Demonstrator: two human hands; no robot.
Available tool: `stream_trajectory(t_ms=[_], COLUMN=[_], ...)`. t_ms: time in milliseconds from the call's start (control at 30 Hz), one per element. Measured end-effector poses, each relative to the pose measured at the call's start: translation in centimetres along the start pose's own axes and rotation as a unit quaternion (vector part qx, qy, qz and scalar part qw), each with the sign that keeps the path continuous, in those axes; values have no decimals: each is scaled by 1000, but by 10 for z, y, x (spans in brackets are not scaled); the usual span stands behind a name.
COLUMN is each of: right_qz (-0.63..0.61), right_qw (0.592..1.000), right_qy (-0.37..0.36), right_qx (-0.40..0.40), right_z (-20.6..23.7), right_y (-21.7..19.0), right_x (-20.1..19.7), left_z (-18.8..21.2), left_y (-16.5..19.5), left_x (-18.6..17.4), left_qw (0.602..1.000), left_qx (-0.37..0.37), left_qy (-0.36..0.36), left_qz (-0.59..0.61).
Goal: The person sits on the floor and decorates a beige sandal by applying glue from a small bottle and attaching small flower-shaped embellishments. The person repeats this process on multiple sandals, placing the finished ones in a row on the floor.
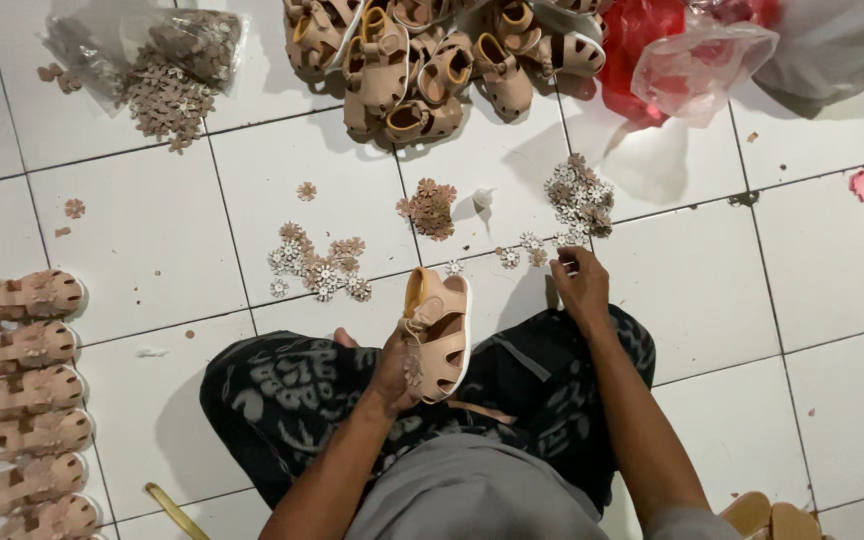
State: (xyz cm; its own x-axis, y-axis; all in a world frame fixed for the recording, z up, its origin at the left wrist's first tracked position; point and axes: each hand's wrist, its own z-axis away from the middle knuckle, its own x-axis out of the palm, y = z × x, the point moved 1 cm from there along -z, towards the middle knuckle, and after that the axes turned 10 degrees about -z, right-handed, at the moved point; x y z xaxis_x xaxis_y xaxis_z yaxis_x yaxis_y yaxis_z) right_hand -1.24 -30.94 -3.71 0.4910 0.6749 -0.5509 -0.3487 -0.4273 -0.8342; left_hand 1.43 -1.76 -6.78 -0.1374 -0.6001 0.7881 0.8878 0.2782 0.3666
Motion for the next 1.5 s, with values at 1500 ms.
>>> stream_trajectory(t_ms=[1500], right_qz=[-354], right_qw=[901], right_qy=[-146], right_qx=[204], right_z=[24], right_y=[-24], right_x=[10], left_z=[12], left_y=[9], left_x=[14], left_qw=[999], left_qx=[32], left_qy=[-36], left_qz=[-11])
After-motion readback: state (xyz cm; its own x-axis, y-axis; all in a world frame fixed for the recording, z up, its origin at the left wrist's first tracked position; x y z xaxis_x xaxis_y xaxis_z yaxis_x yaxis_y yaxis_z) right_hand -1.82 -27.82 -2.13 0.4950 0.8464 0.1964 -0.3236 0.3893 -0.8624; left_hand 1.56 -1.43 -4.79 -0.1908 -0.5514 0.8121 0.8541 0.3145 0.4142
